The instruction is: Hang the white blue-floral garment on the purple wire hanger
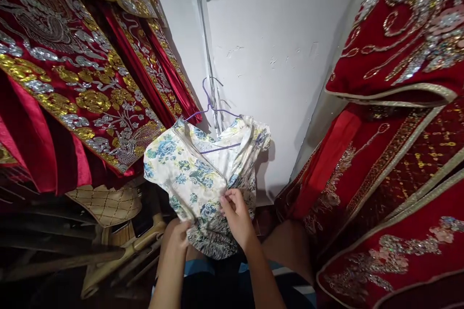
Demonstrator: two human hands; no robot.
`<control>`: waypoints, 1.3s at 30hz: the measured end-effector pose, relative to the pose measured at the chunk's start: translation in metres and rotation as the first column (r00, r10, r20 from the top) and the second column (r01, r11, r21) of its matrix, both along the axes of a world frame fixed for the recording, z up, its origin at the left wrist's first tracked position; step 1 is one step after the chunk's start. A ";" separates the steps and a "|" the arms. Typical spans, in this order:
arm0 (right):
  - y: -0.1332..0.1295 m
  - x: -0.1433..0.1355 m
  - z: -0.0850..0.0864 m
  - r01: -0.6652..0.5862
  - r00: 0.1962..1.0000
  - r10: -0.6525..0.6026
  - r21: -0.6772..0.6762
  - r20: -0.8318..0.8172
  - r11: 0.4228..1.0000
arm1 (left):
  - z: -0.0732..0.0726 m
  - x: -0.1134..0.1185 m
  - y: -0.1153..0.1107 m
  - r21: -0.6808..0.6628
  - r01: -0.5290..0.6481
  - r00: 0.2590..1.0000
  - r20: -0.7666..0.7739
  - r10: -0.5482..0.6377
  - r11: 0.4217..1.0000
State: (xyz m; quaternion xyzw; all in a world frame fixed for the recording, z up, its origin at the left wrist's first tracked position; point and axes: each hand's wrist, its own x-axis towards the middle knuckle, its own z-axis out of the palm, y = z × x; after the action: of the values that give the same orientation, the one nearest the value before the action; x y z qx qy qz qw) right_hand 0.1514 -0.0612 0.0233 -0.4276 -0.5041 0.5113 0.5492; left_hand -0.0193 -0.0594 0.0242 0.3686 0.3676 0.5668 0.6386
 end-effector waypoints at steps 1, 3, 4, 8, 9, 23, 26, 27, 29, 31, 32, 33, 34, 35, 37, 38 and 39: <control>0.004 -0.004 0.001 0.001 1.000 -0.001 -0.007 0.002 1.000 | 0.001 -0.001 0.000 -0.023 -0.003 1.000 -0.012 0.003 1.000; 0.011 -0.010 0.006 0.014 1.000 -0.014 -0.013 0.020 1.000 | 0.004 -0.001 0.001 -0.054 -0.030 0.999 -0.045 0.027 0.998; 0.014 -0.013 0.009 0.018 0.999 -0.018 -0.004 0.033 1.000 | 0.006 0.000 0.003 -0.067 -0.047 0.998 -0.052 0.044 0.997; 0.018 -0.014 0.017 0.003 1.000 -0.005 0.075 0.030 0.997 | 0.002 0.005 0.009 -0.081 -0.167 0.986 -0.043 0.164 0.983; 0.017 -0.011 0.018 0.020 0.999 -0.023 0.082 0.034 0.996 | -0.002 0.006 0.011 -0.057 -0.265 0.963 -0.072 0.261 0.962; 0.060 -0.002 0.085 -0.119 0.992 0.114 -0.088 -0.051 0.989 | -0.031 0.056 0.028 0.552 -0.064 0.575 -0.660 0.483 0.831; 0.092 0.005 0.134 -0.047 0.993 0.048 0.009 -0.109 0.999 | -0.029 0.054 0.034 0.530 0.091 0.491 -0.760 0.426 0.843; 0.101 0.007 0.149 -0.037 0.991 0.040 0.022 -0.127 0.999 | -0.027 0.052 0.036 0.512 0.130 0.457 -0.791 0.406 0.849; 0.113 0.007 0.171 -0.020 0.986 0.025 0.029 -0.165 0.999 | -0.024 0.047 0.041 0.448 0.215 0.364 -0.861 0.354 0.868; 0.118 0.006 0.181 -0.003 0.980 0.012 0.045 -0.200 0.999 | -0.020 0.041 0.047 0.355 0.313 0.252 -0.925 0.283 0.881; 0.118 0.005 0.183 0.002 0.977 0.012 0.064 -0.212 0.998 | -0.017 0.037 0.050 0.308 0.357 0.206 -0.947 0.248 0.882; 0.117 0.004 0.182 0.001 0.976 0.018 0.087 -0.219 0.996 | -0.012 0.032 0.053 0.269 0.391 0.172 -0.961 0.217 0.880; 0.114 0.004 0.180 -0.008 0.975 0.032 0.108 -0.221 0.994 | -0.005 0.028 0.057 0.237 0.417 0.145 -0.970 0.193 0.878; 0.112 0.004 0.178 -0.021 0.975 0.047 0.122 -0.216 0.992 | 0.005 0.023 0.060 0.228 0.428 0.146 -0.972 0.182 0.874; 0.107 0.005 0.174 -0.049 0.979 0.075 0.135 -0.192 0.990 | 0.034 0.016 0.068 0.324 0.406 0.260 -0.937 0.232 0.855; 0.105 0.005 0.173 -0.058 0.981 0.082 0.138 -0.175 0.989 | 0.052 0.013 0.071 0.431 0.358 0.369 -0.880 0.299 0.828; 0.103 0.004 0.172 -0.061 0.984 0.083 0.140 -0.155 0.988 | 0.073 0.011 0.076 0.564 0.268 0.498 -0.775 0.389 0.781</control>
State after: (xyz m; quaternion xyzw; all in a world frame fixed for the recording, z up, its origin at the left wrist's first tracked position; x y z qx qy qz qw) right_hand 0.1557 0.0417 0.1954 -0.3283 -0.5068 0.5285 0.5967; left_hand -0.0088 0.0164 0.0975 0.7744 0.4407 0.4145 0.1849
